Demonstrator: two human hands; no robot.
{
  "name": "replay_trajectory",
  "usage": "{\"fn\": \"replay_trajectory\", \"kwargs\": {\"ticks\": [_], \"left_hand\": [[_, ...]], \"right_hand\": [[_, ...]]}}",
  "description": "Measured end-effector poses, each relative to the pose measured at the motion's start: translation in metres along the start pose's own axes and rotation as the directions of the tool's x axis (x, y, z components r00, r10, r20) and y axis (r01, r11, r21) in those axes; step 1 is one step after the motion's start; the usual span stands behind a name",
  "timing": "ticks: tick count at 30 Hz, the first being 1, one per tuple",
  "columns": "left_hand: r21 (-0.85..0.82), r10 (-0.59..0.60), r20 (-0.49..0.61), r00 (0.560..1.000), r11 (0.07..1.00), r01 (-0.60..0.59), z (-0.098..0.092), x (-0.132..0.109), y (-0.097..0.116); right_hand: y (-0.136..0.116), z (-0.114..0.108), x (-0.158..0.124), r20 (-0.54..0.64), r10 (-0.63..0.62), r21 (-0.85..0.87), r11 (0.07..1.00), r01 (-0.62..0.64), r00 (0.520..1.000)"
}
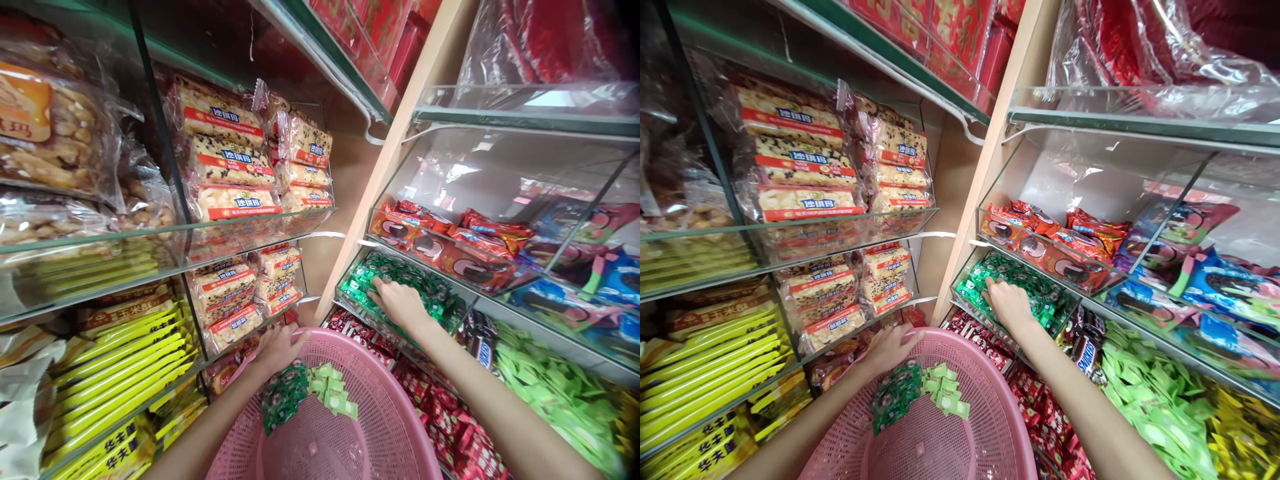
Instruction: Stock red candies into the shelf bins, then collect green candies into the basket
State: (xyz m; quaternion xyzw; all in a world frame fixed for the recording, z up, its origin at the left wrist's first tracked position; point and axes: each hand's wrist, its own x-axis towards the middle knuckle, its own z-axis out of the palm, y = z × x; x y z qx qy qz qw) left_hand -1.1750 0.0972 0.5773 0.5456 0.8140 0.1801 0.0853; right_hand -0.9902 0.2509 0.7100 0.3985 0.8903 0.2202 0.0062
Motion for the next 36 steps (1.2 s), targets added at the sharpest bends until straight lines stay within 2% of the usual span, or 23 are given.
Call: {"fn": "replay_trajectory", "kwargs": {"ticks": [4, 10, 20, 28, 36], "left_hand": [[0.009, 0.006, -0.009, 1.000, 1.000, -0.006, 0.001, 0.000, -0.001], [-0.027, -0.034, 0.023, 0.999, 0.999, 0.035, -0.002, -0.001, 0.003], [-0.020, -0.019, 0.014, 1.000, 1.000, 0.019, -0.003, -0.003, 0.003], [-0.043, -0.073, 0.029, 0.997, 0.996, 0.075, -0.007, -0.005, 0.002], [-0.016, -0.048, 0.014, 0.999, 0.999, 0.048, -0.008, -0.005, 0.000]], "right_hand": [[0.002, 0.002, -0.001, -0.008, 0.005, -0.009, 1.000, -0.005, 1.000], [0.004, 0.001, 0.002, -0.012, -0.005, 0.132, 0.991, 0.006, 1.000], [0.004, 0.004, 0.015, -0.054, 0.007, 0.276, 0.961, 0.008, 0.999], [0.001, 0.010, 0.024, -0.066, -0.017, 0.306, 0.951, 0.036, 0.998], [-0.001, 0.012, 0.025, -0.045, -0.020, 0.318, 0.947, 0.033, 0.999]]}}
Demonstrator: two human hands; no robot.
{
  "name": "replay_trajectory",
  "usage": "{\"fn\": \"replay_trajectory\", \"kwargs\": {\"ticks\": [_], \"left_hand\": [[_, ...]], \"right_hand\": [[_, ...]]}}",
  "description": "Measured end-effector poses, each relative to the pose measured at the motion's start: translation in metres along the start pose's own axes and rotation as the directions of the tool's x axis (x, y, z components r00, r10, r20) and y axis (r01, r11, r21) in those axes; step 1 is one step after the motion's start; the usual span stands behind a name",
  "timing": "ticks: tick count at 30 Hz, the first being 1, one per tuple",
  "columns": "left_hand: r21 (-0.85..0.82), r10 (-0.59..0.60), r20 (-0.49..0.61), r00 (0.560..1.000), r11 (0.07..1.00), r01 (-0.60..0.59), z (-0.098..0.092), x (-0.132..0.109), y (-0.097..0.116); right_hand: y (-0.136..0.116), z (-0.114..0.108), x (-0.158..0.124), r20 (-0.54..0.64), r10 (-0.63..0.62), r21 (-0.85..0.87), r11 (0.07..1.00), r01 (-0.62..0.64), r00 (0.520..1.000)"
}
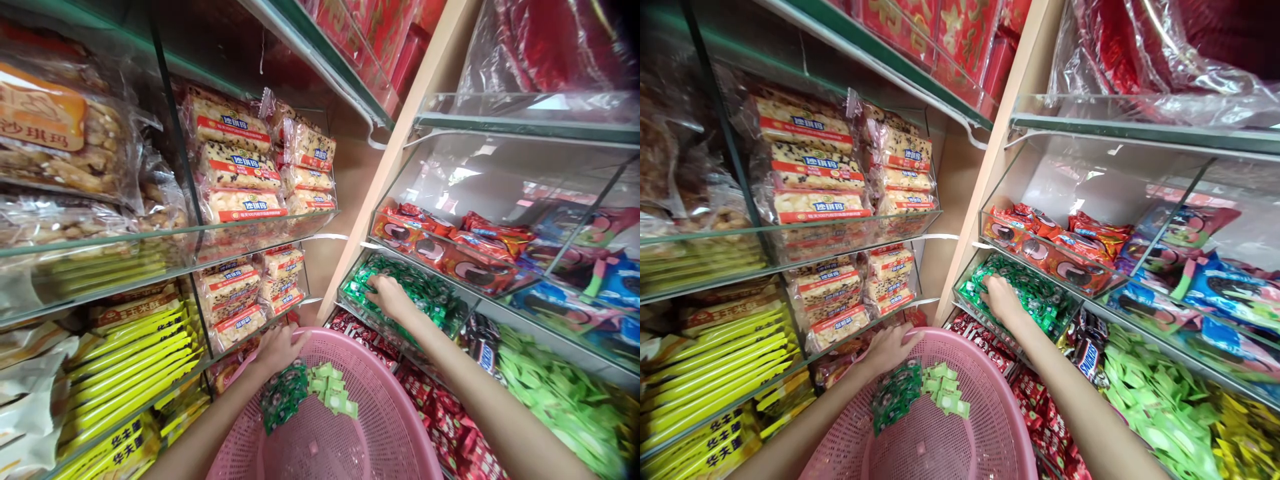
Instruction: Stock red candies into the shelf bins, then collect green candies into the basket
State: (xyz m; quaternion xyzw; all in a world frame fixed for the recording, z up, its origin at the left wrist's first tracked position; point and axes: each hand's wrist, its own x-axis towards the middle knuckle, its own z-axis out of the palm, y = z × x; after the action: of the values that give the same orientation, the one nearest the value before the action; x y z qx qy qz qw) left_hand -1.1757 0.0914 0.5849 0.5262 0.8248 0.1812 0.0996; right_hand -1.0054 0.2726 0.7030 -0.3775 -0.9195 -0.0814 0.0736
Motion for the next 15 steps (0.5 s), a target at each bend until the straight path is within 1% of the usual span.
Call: {"fn": "replay_trajectory", "kwargs": {"ticks": [3, 5, 11, 13, 15], "left_hand": [[0.011, 0.010, -0.006, 1.000, 1.000, -0.009, 0.000, 0.000, -0.001], [0.015, 0.018, -0.008, 1.000, 1.000, -0.018, 0.000, 0.001, -0.002], [0.021, 0.049, -0.017, 0.999, 0.999, -0.049, 0.003, 0.003, -0.001], [0.009, 0.038, -0.006, 0.999, 0.999, -0.038, 0.003, 0.003, 0.001], [-0.015, 0.020, 0.014, 1.000, 1.000, -0.020, 0.002, 0.004, 0.003]], "right_hand": [[0.003, -0.002, -0.003, -0.016, 0.016, 0.031, 0.999, -0.015, 1.000], [0.006, -0.005, -0.005, -0.046, 0.034, 0.044, 0.999, -0.032, 0.998], [0.020, -0.019, -0.010, -0.201, 0.056, 0.103, 0.994, -0.036, 0.978], [0.016, -0.025, -0.017, -0.268, 0.051, 0.146, 0.989, -0.012, 0.962], [0.002, -0.028, -0.029, -0.328, 0.009, 0.216, 0.974, 0.065, 0.945]]}}
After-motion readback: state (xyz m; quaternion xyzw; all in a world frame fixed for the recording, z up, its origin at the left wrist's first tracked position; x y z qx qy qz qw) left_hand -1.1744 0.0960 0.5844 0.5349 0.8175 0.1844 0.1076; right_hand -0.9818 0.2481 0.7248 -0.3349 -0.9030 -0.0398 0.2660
